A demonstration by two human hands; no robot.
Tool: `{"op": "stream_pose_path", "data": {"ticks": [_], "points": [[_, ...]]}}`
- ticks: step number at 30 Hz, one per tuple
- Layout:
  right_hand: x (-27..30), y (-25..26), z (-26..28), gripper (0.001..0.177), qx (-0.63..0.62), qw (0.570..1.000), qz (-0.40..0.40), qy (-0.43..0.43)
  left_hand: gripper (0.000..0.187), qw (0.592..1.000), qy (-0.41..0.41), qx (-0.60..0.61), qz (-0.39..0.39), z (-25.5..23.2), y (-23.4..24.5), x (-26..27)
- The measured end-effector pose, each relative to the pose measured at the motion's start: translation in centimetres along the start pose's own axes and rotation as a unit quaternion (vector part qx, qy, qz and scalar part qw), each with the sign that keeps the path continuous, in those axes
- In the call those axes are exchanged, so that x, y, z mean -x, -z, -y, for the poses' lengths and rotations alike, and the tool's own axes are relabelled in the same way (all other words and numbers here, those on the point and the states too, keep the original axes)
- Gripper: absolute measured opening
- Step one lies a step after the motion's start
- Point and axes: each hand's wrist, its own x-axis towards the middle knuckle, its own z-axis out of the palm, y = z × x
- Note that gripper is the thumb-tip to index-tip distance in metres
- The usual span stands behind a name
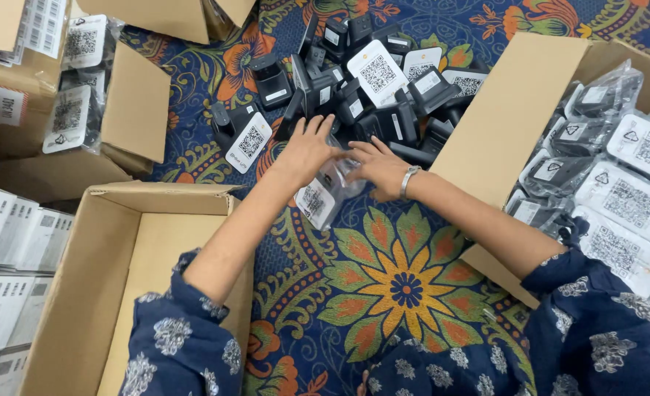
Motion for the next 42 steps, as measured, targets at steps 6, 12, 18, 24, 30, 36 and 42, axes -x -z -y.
{"op": "stream_pose_path", "data": {"ticks": [6, 12, 18, 24, 30, 36, 42], "points": [[0.9, -1.5, -2.6, 0.024, 0.041, 0.993, -0.112, -0.024, 0.016, 0.974, -0.059, -0.213, 0.051, 5.1, -9.1, -5.0], [3.7, -1.9, -6.9, 0.013, -0.104, 0.953, -0.214, -0.187, 0.03, 0.99, 0.022, -0.081, -0.116, 9.7, -4.3, -4.2], [1.1, -10.7, -6.4, 0.095, -0.545, 0.776, -0.187, -0.256, 0.079, 0.96, 0.165, 0.224, -0.041, 11.6, -12.6, -3.8], [-2.8, -9.2, -3.6, 0.017, -0.461, 0.824, -0.305, -0.126, 0.031, 0.816, 0.19, 0.523, -0.157, 6.9, -22.5, -5.9], [-9.8, -17.4, -8.2, 0.012, -0.606, 0.743, -0.209, -0.191, 0.029, 0.836, 0.245, 0.458, -0.179, 4.2, -20.3, -5.2], [-11.8, -20.8, -6.1, 0.014, -0.701, 0.628, -0.052, -0.333, 0.058, 0.943, 0.025, 0.33, -0.042, 2.0, -7.5, 0.9], [-12.7, -24.7, -7.2, 0.014, -0.722, 0.579, -0.123, -0.358, 0.067, 0.957, 0.035, 0.288, 0.006, 2.2, -11.2, 1.4]]}}
